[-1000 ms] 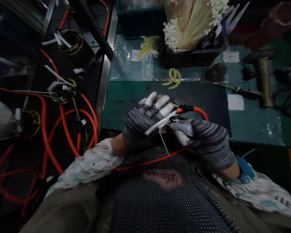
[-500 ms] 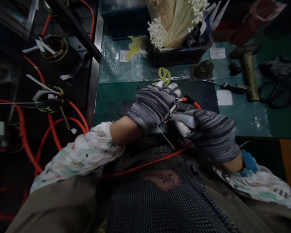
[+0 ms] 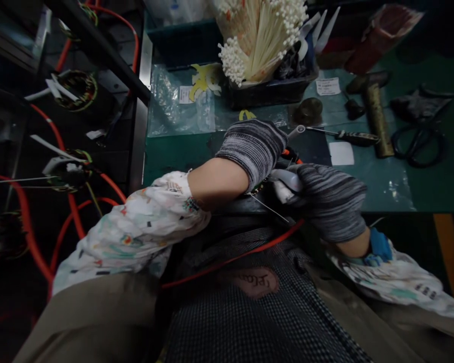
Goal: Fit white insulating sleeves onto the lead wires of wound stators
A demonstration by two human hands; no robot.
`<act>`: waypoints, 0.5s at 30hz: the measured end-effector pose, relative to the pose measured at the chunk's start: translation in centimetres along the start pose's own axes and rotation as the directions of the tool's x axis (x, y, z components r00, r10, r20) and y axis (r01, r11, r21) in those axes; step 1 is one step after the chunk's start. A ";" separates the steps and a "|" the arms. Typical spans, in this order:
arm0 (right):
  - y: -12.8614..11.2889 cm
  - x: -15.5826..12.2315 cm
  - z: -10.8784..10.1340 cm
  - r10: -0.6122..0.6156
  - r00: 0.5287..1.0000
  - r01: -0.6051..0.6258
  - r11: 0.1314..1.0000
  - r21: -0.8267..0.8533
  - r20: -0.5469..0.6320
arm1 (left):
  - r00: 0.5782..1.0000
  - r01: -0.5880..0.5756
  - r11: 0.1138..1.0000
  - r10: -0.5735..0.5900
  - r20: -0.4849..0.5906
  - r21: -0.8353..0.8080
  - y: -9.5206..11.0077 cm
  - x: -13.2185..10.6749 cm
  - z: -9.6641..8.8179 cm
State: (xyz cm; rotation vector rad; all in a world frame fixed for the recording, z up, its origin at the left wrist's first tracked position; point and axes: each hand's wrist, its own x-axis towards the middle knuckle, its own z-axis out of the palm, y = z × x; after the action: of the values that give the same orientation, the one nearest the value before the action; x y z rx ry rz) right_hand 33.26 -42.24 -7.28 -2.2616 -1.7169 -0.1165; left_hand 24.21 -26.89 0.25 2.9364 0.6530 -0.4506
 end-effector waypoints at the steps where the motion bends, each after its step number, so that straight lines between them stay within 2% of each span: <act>1: 0.2 0.0 0.1 0.012 1.000 -0.013 1.000 0.029 0.007 | 1.000 0.006 1.000 -0.006 0.011 0.004 0.0 0.0 -0.1; 3: 0.6 -0.2 0.4 0.040 0.999 -0.039 0.994 0.104 -0.011 | 1.000 0.006 1.000 -0.006 0.025 0.010 0.1 0.1 -0.2; 6: 1.3 -1.0 0.7 0.064 0.991 -0.033 0.970 0.241 -0.122 | 0.999 -0.002 1.000 0.002 0.040 0.009 0.1 0.1 -0.2; 9: 2.5 -2.2 0.4 0.188 0.968 -0.114 0.919 0.378 -0.166 | 0.999 -0.003 1.000 0.003 0.034 -0.003 -0.1 0.1 0.1; 12: 4.2 -2.2 -0.3 0.366 0.922 -0.244 0.801 0.547 -0.124 | 1.000 0.009 0.999 -0.009 0.006 -0.045 -0.4 0.0 0.7; 15: 6.3 0.6 -0.2 0.464 0.884 -0.302 0.662 0.686 -0.058 | 0.994 0.048 0.988 -0.062 -0.094 -0.149 -1.0 -0.4 1.7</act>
State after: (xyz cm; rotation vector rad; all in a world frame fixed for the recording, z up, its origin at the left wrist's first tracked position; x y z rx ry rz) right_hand 39.44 -43.27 -8.17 -1.8974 -0.9007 0.2798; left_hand 23.00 -26.45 -1.26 2.8215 0.7462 -0.2524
